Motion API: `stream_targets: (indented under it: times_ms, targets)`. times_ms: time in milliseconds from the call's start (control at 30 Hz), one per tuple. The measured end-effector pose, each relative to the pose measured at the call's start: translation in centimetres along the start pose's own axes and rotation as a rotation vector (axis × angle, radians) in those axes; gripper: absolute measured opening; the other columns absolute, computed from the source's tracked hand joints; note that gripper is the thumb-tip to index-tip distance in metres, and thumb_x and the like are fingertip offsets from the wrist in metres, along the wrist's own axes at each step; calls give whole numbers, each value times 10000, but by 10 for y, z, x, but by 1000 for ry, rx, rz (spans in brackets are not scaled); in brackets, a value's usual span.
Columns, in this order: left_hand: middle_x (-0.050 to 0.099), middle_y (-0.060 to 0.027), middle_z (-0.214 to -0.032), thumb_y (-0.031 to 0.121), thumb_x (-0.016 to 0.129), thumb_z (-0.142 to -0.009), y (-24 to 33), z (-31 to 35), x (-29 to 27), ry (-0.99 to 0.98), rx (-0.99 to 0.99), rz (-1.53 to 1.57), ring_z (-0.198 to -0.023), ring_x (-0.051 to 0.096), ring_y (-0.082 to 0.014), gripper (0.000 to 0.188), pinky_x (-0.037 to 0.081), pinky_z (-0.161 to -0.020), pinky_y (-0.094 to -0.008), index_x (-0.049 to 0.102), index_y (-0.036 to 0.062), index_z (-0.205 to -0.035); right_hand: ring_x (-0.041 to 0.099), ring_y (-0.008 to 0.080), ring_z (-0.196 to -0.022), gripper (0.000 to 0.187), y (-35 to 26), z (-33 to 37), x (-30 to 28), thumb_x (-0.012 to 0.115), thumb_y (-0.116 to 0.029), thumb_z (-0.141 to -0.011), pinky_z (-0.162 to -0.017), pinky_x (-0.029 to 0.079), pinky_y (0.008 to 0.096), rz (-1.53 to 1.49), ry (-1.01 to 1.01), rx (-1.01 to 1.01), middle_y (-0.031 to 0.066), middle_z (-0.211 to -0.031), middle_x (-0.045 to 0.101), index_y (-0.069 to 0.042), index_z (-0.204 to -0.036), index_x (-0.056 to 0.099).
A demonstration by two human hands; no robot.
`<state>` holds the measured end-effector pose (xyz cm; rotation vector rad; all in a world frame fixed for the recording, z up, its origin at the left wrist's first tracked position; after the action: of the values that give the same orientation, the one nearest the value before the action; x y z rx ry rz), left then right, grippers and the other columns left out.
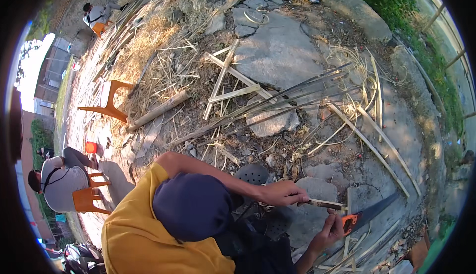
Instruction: The person saws bamboo strips and fits them together to assemble a star-shaped structure.
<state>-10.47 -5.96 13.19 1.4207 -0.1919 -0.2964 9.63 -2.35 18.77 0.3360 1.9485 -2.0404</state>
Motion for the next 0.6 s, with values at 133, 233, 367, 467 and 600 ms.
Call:
stream_targets:
  times_ms: [133,233,367,467,600]
  targets:
    - [620,-91,-741,362,499,-1112,-5,5,0,0,-70,31,-669,562,-215,392,432,-661,-405,689,49,-971,654,137,-963,244,5,-1,2,574,-109,-1083,-856,501,270,0,-22,-49,117,-1043,750,103,-1084,696]
    - [586,-73,-718,381,488,-1117,1,7,-3,16,-18,75,-666,543,-187,423,426,-657,-395,676,44,-943,700,198,-967,234,-9,-2,3,572,-75,-1068,-896,532,323,111,-10,-143,163,-1035,764,121,-1065,699]
    - [559,-65,-707,415,451,-1128,3,3,2,0,-17,86,-664,531,-171,477,431,-659,-385,655,40,-915,704,234,-880,220,-29,-1,0,572,-62,-1058,-849,545,363,295,11,-296,191,-987,760,113,-1049,705]
    - [584,-68,-741,439,426,-1132,-3,-4,3,-50,-16,33,-679,549,-171,509,454,-677,-381,655,36,-922,650,238,-805,218,-22,-3,-2,571,-83,-1066,-819,532,377,384,-29,-328,184,-904,727,97,-1059,695]
    - [633,-79,-800,496,422,-1122,-24,2,7,-246,-89,110,-738,600,-198,540,491,-730,-392,654,25,-995,550,212,-735,199,-16,4,3,569,-77,-1064,-743,500,357,414,-41,-450,150,-805,664,84,-1045,685]
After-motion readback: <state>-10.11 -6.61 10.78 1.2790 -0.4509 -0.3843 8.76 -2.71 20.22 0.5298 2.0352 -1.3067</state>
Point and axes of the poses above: each hand's wrist, its own z-axis away from the middle knuckle, its own x-axis out of the palm, y = z × x, the point moved 10 cm from there along -z, towards the middle knuckle
